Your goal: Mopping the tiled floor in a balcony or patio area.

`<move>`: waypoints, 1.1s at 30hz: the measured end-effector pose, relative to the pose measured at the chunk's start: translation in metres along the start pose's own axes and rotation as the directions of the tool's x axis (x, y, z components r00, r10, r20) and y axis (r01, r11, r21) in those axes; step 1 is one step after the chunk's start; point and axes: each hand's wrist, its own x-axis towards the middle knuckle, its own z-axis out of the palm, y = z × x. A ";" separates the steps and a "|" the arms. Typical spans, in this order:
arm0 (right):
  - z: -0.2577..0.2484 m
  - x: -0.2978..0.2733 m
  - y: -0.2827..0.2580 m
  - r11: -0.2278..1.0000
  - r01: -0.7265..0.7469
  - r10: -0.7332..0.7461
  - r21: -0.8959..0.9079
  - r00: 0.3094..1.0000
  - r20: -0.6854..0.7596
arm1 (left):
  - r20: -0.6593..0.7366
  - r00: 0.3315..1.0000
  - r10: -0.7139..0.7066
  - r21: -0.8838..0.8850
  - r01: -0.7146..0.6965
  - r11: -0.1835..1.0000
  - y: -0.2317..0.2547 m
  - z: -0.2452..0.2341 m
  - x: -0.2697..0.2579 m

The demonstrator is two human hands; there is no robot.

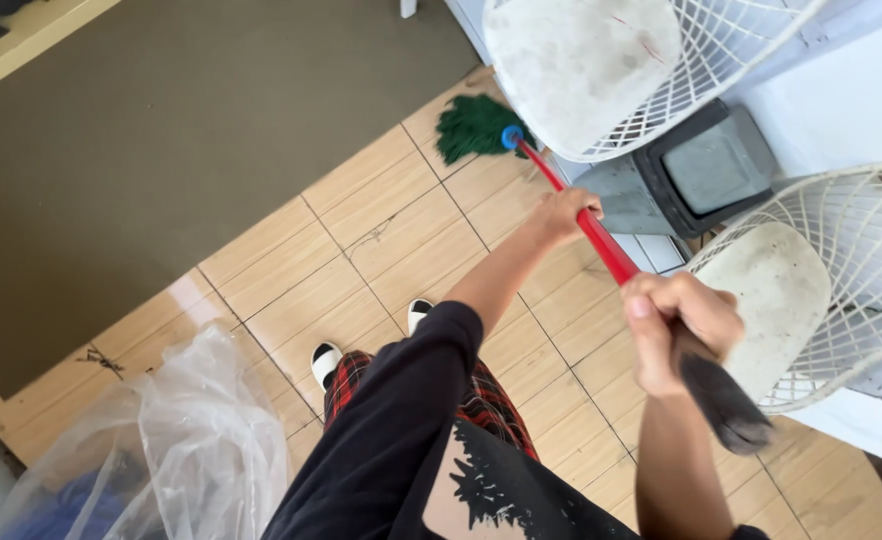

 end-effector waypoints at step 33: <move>0.330 0.000 -0.113 0.523 -0.317 -0.268 0.791 0.820 0.506 | -0.661 0.544 -0.517 -0.056 0.652 0.757 -0.107 -0.244 -0.507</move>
